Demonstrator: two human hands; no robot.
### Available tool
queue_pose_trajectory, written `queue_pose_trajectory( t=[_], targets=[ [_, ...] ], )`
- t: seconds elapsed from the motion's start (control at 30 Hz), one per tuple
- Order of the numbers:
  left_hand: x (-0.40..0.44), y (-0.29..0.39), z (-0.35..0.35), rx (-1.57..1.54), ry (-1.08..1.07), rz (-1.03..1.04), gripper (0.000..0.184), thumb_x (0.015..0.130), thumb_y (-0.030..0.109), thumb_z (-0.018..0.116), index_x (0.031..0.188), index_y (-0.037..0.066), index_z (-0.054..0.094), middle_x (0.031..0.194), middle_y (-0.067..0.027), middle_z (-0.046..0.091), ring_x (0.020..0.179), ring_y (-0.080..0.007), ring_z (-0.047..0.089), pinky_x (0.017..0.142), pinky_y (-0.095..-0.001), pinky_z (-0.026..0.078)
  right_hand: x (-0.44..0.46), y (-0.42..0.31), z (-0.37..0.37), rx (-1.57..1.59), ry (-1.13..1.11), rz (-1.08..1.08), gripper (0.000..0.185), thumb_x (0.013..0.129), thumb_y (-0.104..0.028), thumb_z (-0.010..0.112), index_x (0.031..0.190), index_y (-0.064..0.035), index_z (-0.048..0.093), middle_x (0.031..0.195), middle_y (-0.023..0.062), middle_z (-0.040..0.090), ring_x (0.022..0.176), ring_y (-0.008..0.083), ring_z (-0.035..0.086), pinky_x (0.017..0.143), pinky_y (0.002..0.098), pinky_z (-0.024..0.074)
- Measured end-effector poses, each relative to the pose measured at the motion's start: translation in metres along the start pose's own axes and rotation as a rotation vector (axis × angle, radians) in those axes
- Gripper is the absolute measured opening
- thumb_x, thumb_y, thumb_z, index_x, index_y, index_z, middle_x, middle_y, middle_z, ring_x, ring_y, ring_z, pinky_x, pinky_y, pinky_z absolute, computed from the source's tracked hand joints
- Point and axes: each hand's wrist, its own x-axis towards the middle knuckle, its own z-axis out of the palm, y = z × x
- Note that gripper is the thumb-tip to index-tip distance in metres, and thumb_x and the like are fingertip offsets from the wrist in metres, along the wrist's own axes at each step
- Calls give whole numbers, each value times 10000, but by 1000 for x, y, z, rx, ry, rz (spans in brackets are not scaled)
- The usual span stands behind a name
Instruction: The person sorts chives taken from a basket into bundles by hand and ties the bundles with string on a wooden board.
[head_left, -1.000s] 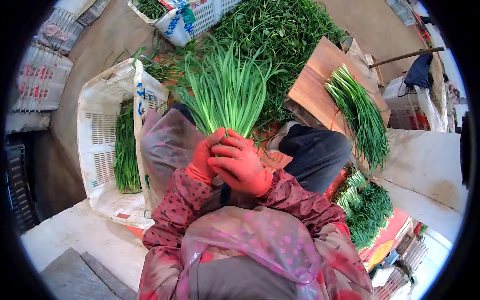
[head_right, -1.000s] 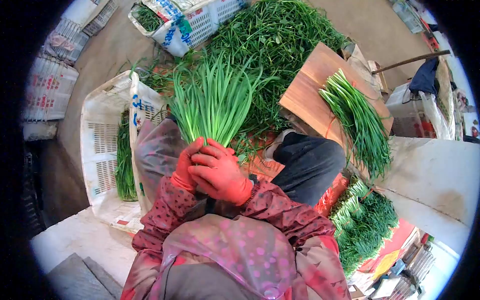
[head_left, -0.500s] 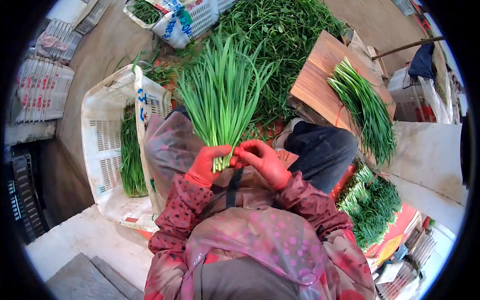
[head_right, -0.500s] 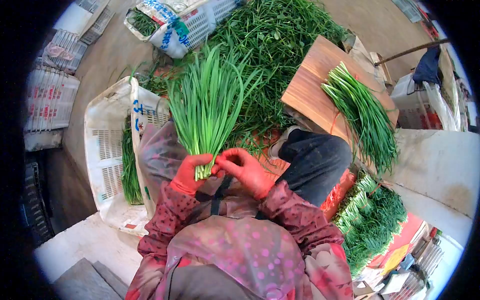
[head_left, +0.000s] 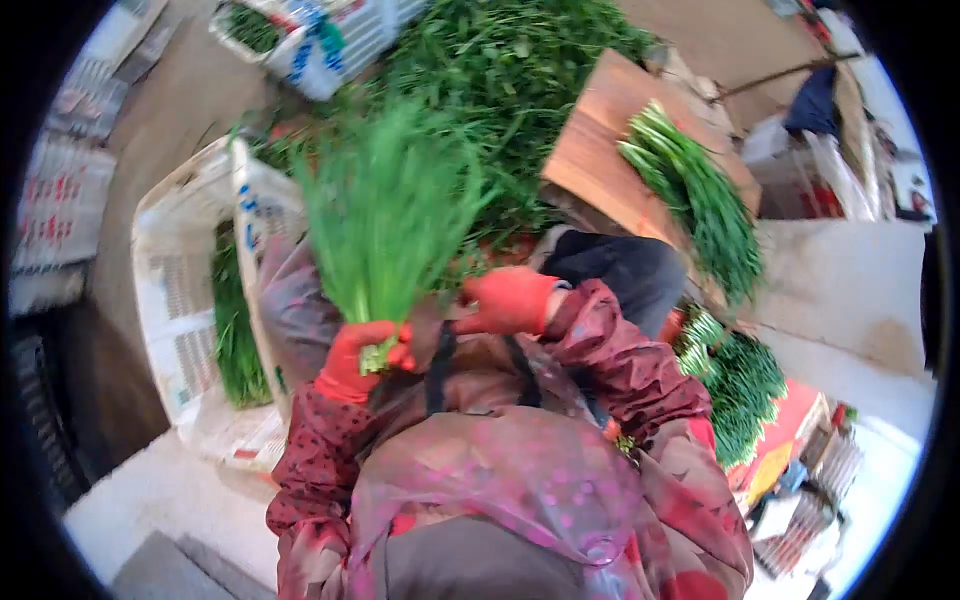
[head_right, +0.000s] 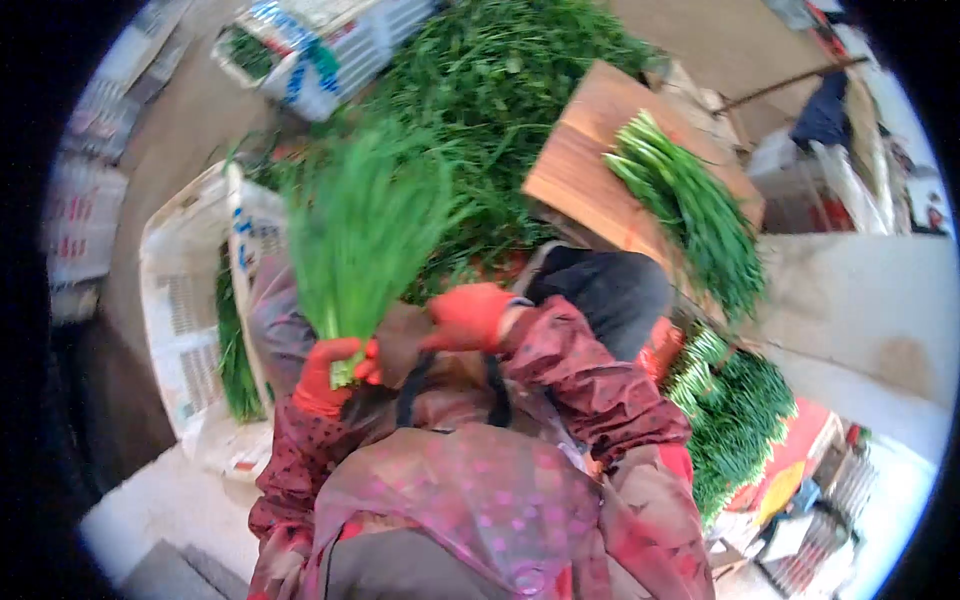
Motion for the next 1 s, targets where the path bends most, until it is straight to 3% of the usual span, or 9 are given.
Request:
queue_pose_trajectory(
  t=[0.07,0.13,0.2,0.37,0.5,0.57,0.67,0.8,1.0],
  targets=[
    [15,17,29,-82,-128,45,289,838,161,577,1066,-17,569,842,-126,618,629,-209,600,625,-386,535,-24,-49,-36,124,297,-93,389,798,-433,590,925,-70,649,827,164,657,802,345,650,680,449,515],
    [31,27,55,-166,-243,94,334,843,161,580,1124,-18,555,897,-115,615,668,-198,611,653,-383,533,-35,-101,-73,140,201,-55,351,800,-406,590,932,-86,646,832,160,658,784,338,648,674,449,514],
    [51,33,76,-275,-189,-181,343,843,176,577,1129,-12,558,944,-116,619,706,-203,618,696,-372,525,-34,-146,-77,51,550,-465,314,722,-335,659,850,-55,601,714,141,616,708,333,643,615,457,506],
    [67,27,120,68,-412,-533,303,807,166,620,1060,2,596,936,-105,638,732,-188,629,699,-341,516,-32,-173,-82,-121,508,-589,361,713,-373,641,753,-20,700,703,161,658,650,334,656,592,439,525],
    [67,16,128,831,-894,-313,238,759,133,681,960,10,642,864,-90,659,715,-162,633,647,-314,515,-82,-107,-94,-38,124,-300,413,706,-403,666,902,-41,658,717,142,663,702,322,654,658,428,516],
    [66,16,136,1011,-1010,-289,207,736,116,711,910,15,665,828,-82,669,707,-149,635,621,-301,515,-99,-53,-80,243,-266,-113,661,749,-437,683,1213,-2,505,1009,179,638,926,297,623,831,391,490],
    [52,26,148,1106,-954,-575,226,710,95,727,911,11,668,803,-83,672,673,-148,637,576,-298,518,-125,9,-16,961,-501,-65,788,783,-391,748,1358,7,385,1256,132,559,1143,194,511,1001,349,399],
    [59,30,117,1230,-863,-968,321,733,129,724,996,-28,626,837,-92,668,601,-156,628,536,-292,534,-131,14,71,1127,-342,-227,692,767,-281,784,1313,-19,447,1242,71,553,1135,143,486,990,337,399],
    [65,45,86,932,-588,-577,430,880,369,606,1097,-2,615,956,-81,671,795,-176,665,634,-325,568,-135,13,99,1260,-98,-54,633,778,-131,750,1323,-1,455,1209,62,584,1096,140,517,987,331,402]
  ],
)
